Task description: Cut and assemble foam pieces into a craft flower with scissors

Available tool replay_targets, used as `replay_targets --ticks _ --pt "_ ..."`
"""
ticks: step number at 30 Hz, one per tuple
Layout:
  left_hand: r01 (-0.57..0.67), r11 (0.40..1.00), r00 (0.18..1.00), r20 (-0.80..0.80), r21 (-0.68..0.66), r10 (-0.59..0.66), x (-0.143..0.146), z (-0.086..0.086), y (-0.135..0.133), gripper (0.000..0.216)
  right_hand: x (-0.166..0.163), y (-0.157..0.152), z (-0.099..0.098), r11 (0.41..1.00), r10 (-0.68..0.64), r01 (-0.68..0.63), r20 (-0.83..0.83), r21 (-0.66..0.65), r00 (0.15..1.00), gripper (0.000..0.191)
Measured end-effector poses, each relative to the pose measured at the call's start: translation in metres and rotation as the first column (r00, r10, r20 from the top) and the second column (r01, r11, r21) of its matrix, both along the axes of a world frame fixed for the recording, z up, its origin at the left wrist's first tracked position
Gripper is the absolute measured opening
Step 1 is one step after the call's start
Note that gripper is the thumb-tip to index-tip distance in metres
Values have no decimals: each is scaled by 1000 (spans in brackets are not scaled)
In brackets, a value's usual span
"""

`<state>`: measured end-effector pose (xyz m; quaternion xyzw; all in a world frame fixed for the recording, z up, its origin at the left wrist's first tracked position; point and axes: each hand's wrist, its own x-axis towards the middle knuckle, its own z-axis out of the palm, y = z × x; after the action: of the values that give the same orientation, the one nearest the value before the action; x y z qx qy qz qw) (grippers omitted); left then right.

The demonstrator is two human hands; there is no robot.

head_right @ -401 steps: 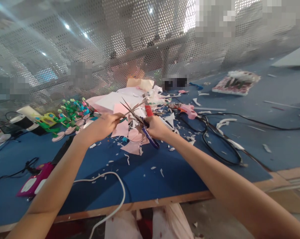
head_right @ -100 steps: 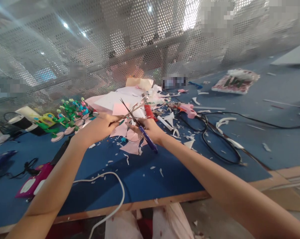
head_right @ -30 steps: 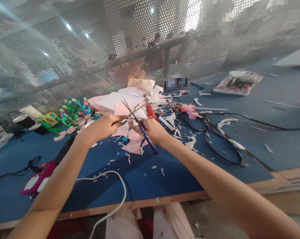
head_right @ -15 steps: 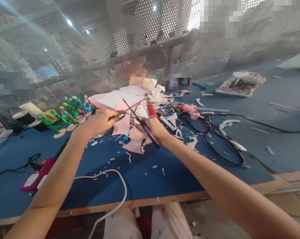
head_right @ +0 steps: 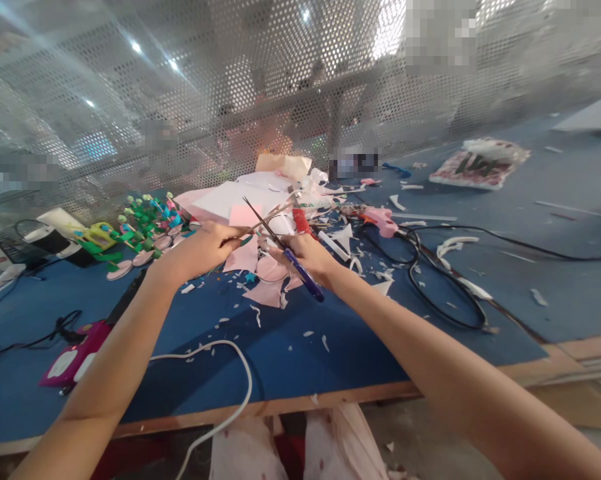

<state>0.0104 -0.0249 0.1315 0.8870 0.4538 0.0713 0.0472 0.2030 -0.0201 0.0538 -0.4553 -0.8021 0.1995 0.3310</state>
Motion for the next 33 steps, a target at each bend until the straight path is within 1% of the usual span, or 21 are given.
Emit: replay_targets --ticks 4,7,10,13,16,19,22,25,29,33 --pt "1 999 998 -70 46 2 0 -4 1 34 -1 0 -2 1000 -21 20 -19 -20 1000 41" --pt "-8 993 988 -149 116 26 2 -6 -1 31 -4 0 -3 999 -41 39 -45 -29 998 38" --pt "-25 981 973 -219 192 68 4 -5 -3 29 -8 2 -4 997 -54 56 -28 52 998 32" --pt "-37 975 958 -270 220 97 5 -4 -4 31 -9 4 -5 992 -63 62 9 107 998 29" --pt "-43 972 952 -285 230 109 5 -6 -3 33 -9 5 -6 991 -68 67 7 112 998 30" --pt "-59 965 943 -302 254 137 8 -9 -4 34 -7 3 -5 994 -82 81 10 73 997 35" --pt "-43 967 931 -342 251 130 11 -12 -5 36 -6 -1 -1 996 -76 74 31 41 997 39" --pt "-29 971 929 -352 235 113 12 -12 -6 37 -6 -2 0 997 -73 72 30 34 997 34" --pt "-70 966 942 -301 251 146 10 -7 -6 36 -9 3 -5 992 -106 103 36 75 994 21" --pt "-86 952 924 -333 292 186 10 -6 -5 37 -11 4 -6 989 -138 137 9 64 990 30"
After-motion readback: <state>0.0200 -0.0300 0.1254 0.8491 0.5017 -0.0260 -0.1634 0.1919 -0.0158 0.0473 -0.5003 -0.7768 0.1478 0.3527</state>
